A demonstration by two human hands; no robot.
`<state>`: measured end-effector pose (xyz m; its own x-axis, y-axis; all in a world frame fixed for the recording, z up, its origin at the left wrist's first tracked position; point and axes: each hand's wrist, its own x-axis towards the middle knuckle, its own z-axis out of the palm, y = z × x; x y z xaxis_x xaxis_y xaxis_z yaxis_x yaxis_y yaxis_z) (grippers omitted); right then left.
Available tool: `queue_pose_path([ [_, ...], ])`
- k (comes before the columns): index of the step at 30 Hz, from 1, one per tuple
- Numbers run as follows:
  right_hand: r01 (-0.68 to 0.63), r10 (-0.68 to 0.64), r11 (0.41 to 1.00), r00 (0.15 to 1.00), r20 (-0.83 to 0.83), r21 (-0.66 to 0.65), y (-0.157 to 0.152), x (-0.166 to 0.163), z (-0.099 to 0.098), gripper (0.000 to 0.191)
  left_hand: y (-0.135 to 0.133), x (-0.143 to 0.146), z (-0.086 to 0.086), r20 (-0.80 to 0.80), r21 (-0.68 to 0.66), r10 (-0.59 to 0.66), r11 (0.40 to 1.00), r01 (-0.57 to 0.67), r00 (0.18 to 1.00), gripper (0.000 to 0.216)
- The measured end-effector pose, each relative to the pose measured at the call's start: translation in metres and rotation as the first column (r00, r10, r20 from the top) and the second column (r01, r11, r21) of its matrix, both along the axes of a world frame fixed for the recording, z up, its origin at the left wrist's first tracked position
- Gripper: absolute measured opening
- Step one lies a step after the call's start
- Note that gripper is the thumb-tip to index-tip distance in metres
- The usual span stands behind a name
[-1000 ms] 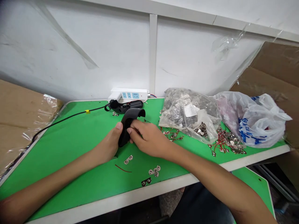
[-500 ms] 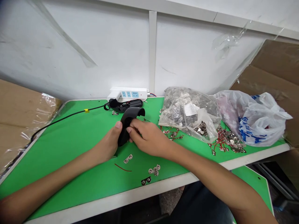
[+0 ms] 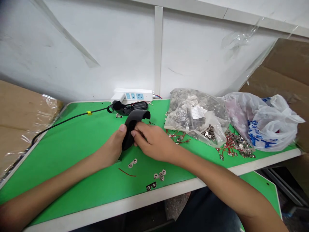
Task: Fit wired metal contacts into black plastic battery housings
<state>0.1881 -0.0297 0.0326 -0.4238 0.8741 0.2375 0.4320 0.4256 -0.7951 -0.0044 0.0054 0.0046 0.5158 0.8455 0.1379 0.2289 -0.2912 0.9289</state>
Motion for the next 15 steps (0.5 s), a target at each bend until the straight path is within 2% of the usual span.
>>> queue_pose_path([
  [15,0.013,-0.013,1.0,0.999,0.039,0.018,-0.0009,-0.001,-0.0005,0.02,0.0003,-0.001,-0.0036,-0.028,0.007,0.017,1.0,-0.017,0.999,0.063],
])
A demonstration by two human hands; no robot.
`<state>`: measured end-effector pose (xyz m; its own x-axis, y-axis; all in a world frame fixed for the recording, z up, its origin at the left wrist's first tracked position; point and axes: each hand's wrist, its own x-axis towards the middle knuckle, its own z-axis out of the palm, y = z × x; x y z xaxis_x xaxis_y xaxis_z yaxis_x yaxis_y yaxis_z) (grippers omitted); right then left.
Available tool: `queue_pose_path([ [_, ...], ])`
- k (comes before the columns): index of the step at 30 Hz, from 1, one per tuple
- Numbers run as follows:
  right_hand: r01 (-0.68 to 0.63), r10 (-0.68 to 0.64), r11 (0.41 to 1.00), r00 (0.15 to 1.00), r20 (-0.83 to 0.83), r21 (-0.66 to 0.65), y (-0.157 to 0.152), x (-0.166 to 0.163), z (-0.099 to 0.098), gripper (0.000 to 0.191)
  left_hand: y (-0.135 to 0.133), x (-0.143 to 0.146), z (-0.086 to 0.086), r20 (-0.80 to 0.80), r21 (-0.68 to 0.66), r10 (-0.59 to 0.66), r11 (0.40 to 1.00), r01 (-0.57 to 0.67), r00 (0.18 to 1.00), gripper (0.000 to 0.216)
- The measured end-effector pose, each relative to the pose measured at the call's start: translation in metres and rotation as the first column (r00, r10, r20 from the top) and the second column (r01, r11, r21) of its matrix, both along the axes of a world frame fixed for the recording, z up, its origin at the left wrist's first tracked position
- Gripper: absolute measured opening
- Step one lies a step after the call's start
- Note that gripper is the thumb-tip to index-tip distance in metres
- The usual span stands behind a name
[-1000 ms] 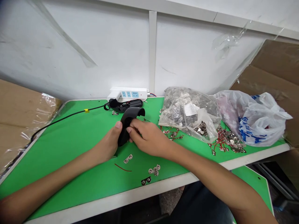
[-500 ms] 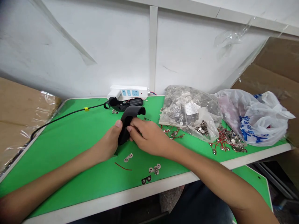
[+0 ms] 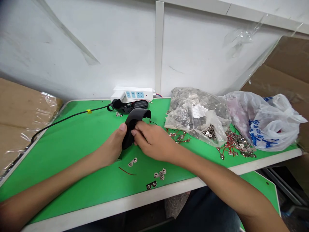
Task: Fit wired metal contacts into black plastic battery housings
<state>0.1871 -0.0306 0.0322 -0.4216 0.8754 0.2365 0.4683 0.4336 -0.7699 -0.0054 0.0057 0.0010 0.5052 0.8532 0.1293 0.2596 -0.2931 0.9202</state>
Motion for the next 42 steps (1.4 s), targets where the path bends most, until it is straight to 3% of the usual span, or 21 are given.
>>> queue_pose_path([
  [14,0.031,-0.049,0.989,0.991,-0.123,-0.141,-0.001,-0.002,-0.002,0.028,-0.002,0.003,0.008,0.037,-0.016,-0.052,0.998,0.053,0.998,0.066],
  [21,-0.014,-0.049,0.973,0.963,-0.265,-0.23,0.002,-0.003,-0.007,0.034,-0.001,0.004,0.007,0.078,-0.055,-0.103,0.993,0.107,0.992,0.068],
  [28,-0.017,-0.046,0.975,0.96,-0.276,-0.221,0.004,-0.002,-0.009,0.034,0.001,0.004,0.004,0.078,-0.046,-0.072,0.996,0.075,0.994,0.068],
  [34,-0.036,-0.041,0.967,0.954,-0.296,-0.25,0.005,-0.001,-0.01,0.04,0.002,0.005,0.002,0.085,-0.032,-0.095,0.995,0.098,0.992,0.068],
  [42,-0.063,-0.023,0.965,0.948,-0.319,-0.256,0.005,-0.001,-0.009,0.034,0.001,0.002,0.001,0.082,-0.038,-0.123,0.991,0.127,0.989,0.064],
])
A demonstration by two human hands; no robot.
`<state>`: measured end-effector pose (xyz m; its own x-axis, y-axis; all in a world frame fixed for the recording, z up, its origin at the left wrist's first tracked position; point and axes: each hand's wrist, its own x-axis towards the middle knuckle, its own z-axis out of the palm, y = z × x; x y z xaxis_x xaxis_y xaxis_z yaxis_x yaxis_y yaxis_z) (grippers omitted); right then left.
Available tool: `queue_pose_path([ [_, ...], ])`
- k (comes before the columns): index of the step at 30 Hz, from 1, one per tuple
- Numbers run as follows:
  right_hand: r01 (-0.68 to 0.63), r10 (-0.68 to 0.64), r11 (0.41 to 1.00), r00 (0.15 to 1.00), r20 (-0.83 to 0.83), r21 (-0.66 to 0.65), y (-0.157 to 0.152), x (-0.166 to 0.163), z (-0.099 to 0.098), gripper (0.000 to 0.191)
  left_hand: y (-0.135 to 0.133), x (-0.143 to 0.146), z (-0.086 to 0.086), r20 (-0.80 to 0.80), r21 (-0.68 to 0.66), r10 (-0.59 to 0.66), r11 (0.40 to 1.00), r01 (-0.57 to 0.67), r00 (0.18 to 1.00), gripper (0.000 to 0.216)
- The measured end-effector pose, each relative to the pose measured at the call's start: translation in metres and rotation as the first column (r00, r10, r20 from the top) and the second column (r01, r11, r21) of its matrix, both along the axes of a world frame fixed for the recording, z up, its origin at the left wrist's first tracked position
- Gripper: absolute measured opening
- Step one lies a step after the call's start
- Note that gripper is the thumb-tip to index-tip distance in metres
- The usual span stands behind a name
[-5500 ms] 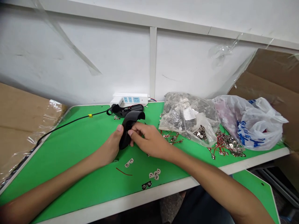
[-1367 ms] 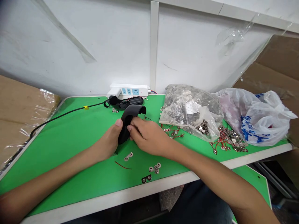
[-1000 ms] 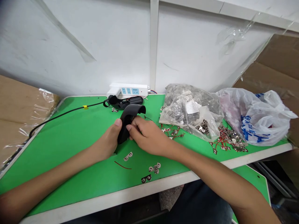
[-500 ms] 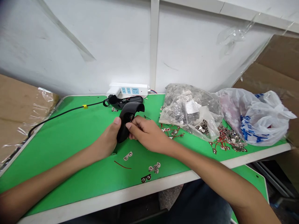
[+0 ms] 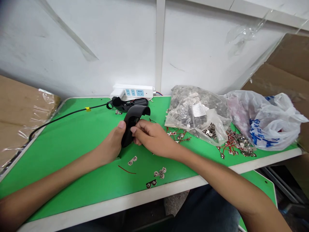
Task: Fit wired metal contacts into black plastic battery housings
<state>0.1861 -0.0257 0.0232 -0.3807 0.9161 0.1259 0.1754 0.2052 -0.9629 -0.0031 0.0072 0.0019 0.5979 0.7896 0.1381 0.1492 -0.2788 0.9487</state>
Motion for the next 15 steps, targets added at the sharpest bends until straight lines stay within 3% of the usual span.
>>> queue_pose_path([
  [15,0.004,-0.004,1.0,1.0,-0.025,0.003,-0.0007,-0.0002,-0.0026,0.04,-0.0004,0.0007,0.0033,-0.017,0.034,-0.008,0.999,0.008,1.0,0.058],
])
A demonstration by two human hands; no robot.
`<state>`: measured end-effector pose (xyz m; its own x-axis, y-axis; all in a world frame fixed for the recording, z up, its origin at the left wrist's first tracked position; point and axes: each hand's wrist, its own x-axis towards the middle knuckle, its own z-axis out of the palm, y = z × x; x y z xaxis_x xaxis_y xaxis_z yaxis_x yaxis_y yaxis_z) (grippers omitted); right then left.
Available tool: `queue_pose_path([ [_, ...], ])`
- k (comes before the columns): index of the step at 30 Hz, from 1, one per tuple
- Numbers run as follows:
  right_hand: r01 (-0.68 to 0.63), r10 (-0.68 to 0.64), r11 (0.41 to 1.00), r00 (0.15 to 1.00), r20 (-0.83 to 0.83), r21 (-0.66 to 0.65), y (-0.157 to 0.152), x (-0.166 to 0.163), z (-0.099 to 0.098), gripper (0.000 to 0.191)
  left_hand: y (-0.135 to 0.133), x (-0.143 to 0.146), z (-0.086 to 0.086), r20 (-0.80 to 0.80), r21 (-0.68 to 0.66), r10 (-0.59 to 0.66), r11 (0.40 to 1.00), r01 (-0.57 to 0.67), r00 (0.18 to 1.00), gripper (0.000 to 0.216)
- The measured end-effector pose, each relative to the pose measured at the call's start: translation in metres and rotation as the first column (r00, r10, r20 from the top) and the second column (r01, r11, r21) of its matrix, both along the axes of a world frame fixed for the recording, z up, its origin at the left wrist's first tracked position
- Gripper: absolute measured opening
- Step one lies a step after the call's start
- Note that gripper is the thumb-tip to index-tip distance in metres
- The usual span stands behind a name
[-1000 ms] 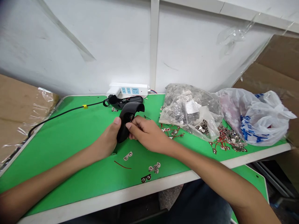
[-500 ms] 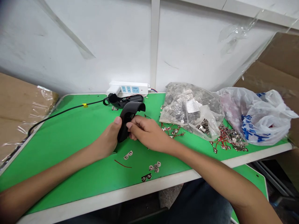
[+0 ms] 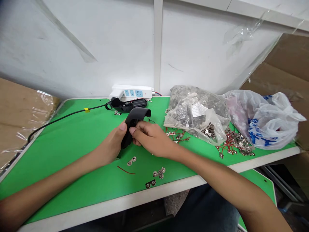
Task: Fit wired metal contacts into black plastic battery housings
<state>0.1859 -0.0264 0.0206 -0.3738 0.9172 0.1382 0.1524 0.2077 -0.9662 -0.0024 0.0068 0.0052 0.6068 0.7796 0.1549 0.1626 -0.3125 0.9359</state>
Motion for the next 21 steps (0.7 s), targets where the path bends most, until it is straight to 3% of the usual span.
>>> queue_pose_path([
  [9,0.019,-0.019,1.0,1.0,0.017,0.007,0.0,-0.001,-0.002,0.046,-0.0025,0.0011,0.0055,-0.006,-0.027,0.003,1.0,-0.004,1.0,0.056],
  [21,0.043,-0.058,0.994,0.985,0.162,0.099,-0.0028,0.0007,0.0016,0.043,-0.0024,-0.0016,0.0019,-0.033,-0.01,-0.001,1.0,0.0,0.999,0.052],
])
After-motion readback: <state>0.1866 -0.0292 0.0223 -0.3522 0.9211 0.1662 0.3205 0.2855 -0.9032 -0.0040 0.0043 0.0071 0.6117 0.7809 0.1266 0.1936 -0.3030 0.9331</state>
